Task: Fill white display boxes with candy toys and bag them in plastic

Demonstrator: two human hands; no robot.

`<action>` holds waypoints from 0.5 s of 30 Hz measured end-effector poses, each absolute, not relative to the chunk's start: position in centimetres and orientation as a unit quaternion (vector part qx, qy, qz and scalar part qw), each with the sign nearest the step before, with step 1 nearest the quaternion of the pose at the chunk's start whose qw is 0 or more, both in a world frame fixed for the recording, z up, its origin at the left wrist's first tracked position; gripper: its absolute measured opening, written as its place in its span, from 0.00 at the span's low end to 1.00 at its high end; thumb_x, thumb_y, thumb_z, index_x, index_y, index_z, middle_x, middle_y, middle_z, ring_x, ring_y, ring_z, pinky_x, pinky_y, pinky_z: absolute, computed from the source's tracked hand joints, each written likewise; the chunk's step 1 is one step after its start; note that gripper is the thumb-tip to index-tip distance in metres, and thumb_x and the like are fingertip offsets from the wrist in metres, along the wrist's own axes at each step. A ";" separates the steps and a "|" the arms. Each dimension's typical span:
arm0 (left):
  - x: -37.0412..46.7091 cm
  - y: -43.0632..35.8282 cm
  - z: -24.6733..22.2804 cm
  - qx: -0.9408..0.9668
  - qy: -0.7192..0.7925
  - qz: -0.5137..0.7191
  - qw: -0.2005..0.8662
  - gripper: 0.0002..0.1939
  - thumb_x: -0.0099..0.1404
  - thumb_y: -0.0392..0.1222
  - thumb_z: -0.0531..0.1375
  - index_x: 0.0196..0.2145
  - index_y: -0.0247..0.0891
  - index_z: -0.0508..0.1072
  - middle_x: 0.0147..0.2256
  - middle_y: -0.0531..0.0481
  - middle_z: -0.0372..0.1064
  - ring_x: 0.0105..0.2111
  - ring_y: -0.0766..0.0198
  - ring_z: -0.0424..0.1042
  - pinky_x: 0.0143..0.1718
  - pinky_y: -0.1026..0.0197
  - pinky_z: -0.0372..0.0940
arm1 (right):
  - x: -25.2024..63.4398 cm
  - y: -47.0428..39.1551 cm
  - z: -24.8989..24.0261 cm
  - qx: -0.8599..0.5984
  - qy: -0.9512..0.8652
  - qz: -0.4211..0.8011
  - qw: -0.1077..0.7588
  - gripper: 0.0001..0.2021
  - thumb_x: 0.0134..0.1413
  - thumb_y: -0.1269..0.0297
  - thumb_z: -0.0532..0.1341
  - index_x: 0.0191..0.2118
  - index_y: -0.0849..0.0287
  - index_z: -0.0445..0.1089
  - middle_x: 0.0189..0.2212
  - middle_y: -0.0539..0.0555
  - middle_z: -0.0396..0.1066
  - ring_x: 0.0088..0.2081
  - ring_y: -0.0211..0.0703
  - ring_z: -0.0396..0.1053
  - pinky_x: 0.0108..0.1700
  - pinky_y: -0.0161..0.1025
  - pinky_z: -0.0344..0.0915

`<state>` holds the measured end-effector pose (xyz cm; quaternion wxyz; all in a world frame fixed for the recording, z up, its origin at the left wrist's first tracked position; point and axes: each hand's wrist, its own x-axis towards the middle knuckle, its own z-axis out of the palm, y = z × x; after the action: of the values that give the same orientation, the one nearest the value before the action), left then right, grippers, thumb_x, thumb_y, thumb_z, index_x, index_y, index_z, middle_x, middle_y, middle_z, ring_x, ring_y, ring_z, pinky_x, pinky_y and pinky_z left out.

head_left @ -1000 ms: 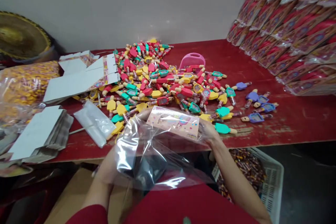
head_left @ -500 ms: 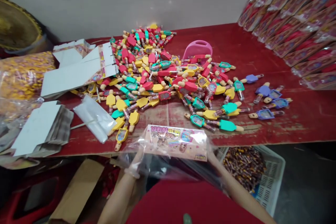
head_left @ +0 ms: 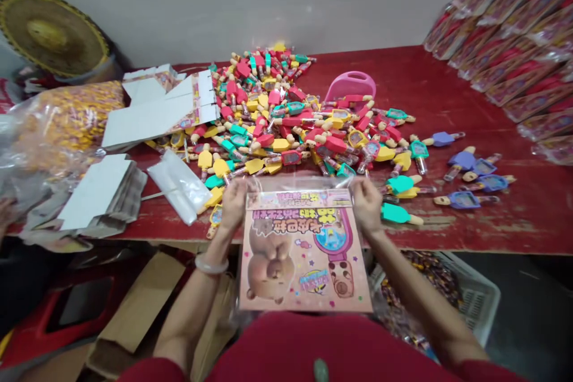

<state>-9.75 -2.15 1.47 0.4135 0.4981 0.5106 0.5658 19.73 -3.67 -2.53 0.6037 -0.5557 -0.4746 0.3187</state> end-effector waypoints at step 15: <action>-11.1 -11.1 -7.5 0.821 0.521 0.029 0.233 0.13 0.75 0.41 0.52 0.40 0.37 0.75 0.38 0.39 0.80 0.40 0.52 0.80 0.42 0.55 0.71 | 22.0 -8.3 -9.8 -0.308 -0.948 0.030 0.068 0.11 0.59 0.81 0.56 0.39 0.62 0.73 0.44 0.62 0.78 0.40 0.49 0.74 0.43 0.43 0.66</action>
<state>-11.06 -11.05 -7.48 0.2326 0.8209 0.5207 0.0293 22.03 -8.26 -9.79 0.0683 -0.3080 -0.9485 0.0302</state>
